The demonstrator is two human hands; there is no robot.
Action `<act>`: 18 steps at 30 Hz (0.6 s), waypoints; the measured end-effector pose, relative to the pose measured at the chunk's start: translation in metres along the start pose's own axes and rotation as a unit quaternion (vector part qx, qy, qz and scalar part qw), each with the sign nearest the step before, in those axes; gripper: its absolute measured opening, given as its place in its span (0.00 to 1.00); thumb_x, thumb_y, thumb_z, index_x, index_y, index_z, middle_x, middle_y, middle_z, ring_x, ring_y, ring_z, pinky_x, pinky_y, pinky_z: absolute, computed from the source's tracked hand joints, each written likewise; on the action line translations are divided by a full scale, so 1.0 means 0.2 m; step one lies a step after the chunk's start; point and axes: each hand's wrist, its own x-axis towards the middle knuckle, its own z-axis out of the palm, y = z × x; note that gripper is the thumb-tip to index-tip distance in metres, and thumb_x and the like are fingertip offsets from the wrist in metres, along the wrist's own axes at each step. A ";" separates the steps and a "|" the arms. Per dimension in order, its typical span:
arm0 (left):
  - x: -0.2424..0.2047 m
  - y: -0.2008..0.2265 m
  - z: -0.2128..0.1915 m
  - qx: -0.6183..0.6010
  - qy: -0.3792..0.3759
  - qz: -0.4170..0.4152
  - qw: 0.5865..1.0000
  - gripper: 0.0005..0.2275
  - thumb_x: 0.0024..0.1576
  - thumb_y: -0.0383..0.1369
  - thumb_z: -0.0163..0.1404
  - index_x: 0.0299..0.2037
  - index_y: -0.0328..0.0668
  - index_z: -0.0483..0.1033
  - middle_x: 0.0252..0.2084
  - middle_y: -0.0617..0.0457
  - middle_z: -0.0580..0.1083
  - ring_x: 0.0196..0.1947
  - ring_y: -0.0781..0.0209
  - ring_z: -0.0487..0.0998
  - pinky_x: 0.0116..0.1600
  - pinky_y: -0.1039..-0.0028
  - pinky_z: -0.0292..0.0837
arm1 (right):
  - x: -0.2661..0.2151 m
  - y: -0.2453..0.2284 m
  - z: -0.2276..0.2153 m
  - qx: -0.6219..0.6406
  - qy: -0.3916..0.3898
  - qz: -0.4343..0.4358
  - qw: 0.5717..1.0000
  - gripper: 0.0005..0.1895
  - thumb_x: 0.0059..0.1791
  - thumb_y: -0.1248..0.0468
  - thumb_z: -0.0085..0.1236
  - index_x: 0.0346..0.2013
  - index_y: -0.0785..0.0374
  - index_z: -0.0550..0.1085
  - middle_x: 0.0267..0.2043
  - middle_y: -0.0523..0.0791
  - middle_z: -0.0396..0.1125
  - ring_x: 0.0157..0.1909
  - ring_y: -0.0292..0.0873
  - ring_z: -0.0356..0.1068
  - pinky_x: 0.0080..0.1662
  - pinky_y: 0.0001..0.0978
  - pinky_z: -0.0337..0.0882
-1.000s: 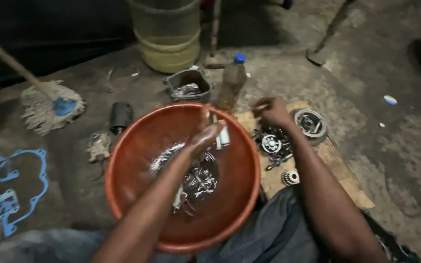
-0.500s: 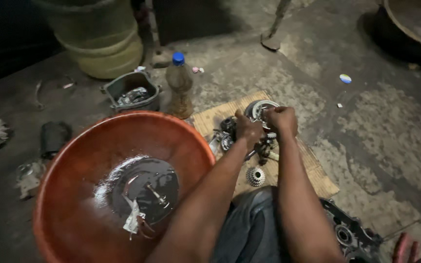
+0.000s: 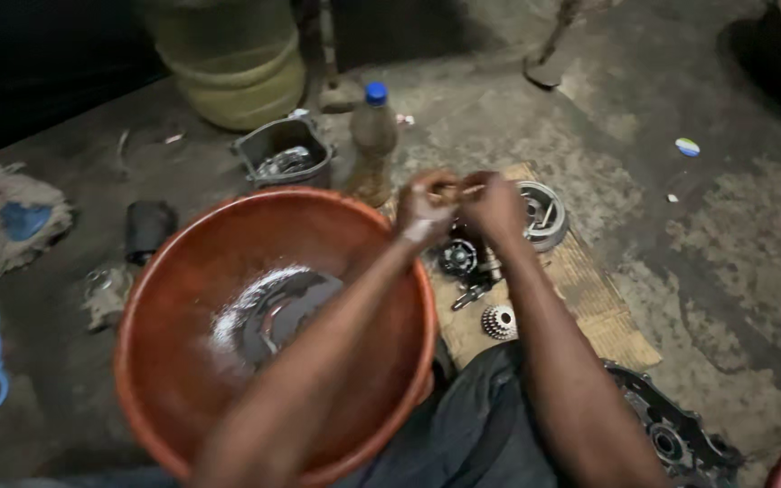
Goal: The person sits on the floor and cleans various small mechanical parts by hand in a large orange basin filled with liquid. They repeatedly pick up parts, scrub them, and pour more liquid from a plastic bottle into the basin to continue the cleaning process.
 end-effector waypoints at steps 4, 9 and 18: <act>-0.12 -0.10 -0.76 0.136 0.068 0.104 0.983 0.05 0.55 0.26 0.52 0.38 0.37 0.80 0.34 0.51 0.78 0.33 0.64 0.78 0.39 0.75 0.73 | -0.30 -0.41 0.34 -0.050 -0.197 -0.162 0.965 0.17 0.41 0.57 0.64 0.40 0.62 0.80 0.38 0.54 0.76 0.41 0.56 0.77 0.44 0.49 0.76; -0.56 -0.03 -1.39 0.225 0.092 -0.011 0.970 0.05 0.54 0.27 0.51 0.37 0.38 0.80 0.32 0.52 0.79 0.29 0.67 0.78 0.30 0.78 0.70 | -0.69 -0.57 0.74 -0.163 -0.345 -0.270 0.884 0.21 0.42 0.53 0.66 0.45 0.61 0.78 0.40 0.56 0.75 0.44 0.58 0.75 0.49 0.51 0.75; -1.01 0.10 -1.75 0.195 0.029 -0.111 0.974 0.06 0.57 0.33 0.53 0.37 0.41 0.82 0.32 0.54 0.81 0.31 0.66 0.81 0.36 0.78 0.76 | -0.80 -0.57 0.83 -0.164 -0.407 -0.169 0.883 0.17 0.42 0.58 0.63 0.44 0.57 0.79 0.44 0.54 0.75 0.48 0.55 0.77 0.50 0.49 0.75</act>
